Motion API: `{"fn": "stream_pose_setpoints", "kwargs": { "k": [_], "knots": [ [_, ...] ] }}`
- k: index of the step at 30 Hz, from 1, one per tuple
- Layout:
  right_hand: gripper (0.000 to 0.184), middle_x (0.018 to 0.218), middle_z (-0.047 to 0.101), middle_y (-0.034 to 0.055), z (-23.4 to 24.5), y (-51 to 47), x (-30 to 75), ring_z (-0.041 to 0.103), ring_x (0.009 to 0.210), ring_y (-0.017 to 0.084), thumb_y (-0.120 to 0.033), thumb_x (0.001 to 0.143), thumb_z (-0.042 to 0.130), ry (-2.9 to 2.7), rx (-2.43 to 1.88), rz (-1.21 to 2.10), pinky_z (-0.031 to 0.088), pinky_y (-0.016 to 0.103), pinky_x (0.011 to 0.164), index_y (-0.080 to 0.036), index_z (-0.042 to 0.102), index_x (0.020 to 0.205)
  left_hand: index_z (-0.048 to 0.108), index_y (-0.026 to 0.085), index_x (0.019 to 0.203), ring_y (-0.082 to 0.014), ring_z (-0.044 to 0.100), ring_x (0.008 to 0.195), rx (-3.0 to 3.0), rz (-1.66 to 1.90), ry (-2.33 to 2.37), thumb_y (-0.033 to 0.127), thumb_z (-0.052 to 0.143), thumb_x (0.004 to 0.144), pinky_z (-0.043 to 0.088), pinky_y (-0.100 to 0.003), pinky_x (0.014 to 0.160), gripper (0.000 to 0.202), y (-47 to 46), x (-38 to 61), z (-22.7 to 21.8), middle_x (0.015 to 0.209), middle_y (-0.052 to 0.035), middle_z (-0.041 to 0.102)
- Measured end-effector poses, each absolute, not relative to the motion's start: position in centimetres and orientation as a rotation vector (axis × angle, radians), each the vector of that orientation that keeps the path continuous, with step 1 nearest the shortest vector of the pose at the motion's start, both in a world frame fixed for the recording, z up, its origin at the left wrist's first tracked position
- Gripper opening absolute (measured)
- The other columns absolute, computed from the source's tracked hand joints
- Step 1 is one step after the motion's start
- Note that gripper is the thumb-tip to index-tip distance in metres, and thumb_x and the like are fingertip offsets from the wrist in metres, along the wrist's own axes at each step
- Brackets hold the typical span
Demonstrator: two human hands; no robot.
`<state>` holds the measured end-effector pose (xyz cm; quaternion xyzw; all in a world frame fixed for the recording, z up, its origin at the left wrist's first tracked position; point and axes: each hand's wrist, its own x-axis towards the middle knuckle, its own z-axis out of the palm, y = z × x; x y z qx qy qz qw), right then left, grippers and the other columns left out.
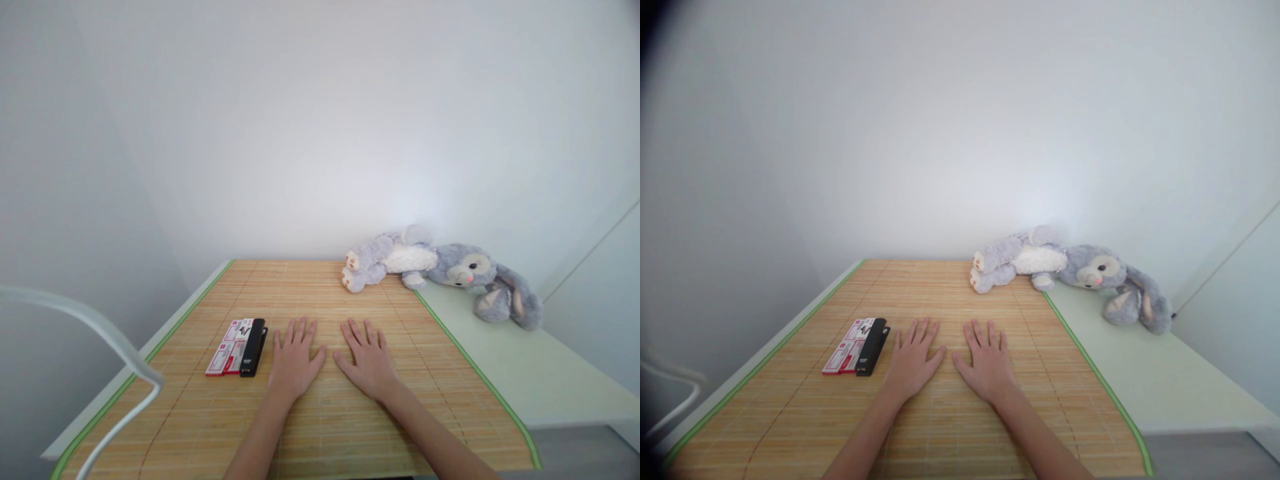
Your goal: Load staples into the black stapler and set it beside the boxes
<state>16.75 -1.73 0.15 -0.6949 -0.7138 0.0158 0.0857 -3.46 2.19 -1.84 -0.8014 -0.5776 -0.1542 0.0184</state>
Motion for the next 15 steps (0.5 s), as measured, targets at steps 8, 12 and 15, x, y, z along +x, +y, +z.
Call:
{"fn": "stream_pose_setpoints", "kwargs": {
  "k": [8,12,15],
  "knots": [
    [0.075,0.168,0.02,-0.0026,-0.03,-1.68,16.82,0.007,0.155,0.035,-0.071,0.094,0.033,-2.125,-2.043,0.032,0.003,0.054,0.122,-0.035,0.023,0.16,0.028,0.034,0.158,-0.0317,0.017,0.154,-2.487,-0.509,-1.778,0.058,0.035,0.098,0.01,-0.06,0.122,0.064,2.34,-3.53,-2.08,0.167,-0.0038,0.026],
    [0.076,0.168,0.021,-0.0021,-0.02,-1.71,16.89,0.006,0.155,0.035,-0.072,0.094,0.031,-2.126,-2.047,0.038,0.003,0.055,0.122,-0.035,0.022,0.16,0.027,0.034,0.158,-0.0315,0.016,0.155,-2.488,-0.504,-1.776,0.058,0.036,0.098,0.01,-0.06,0.122,0.064,2.38,-3.57,-2.09,0.167,-0.0035,0.025],
    [0.076,0.168,0.021,-0.0021,-0.06,-1.71,16.94,0.006,0.156,0.034,-0.072,0.094,0.031,-2.134,-2.044,0.041,0.002,0.054,0.122,-0.035,0.021,0.16,0.029,0.034,0.157,-0.0323,0.016,0.155,-2.494,-0.494,-1.784,0.058,0.036,0.098,0.01,-0.06,0.122,0.064,2.43,-3.63,-2.06,0.167,-0.0032,0.025]
  ]
}}
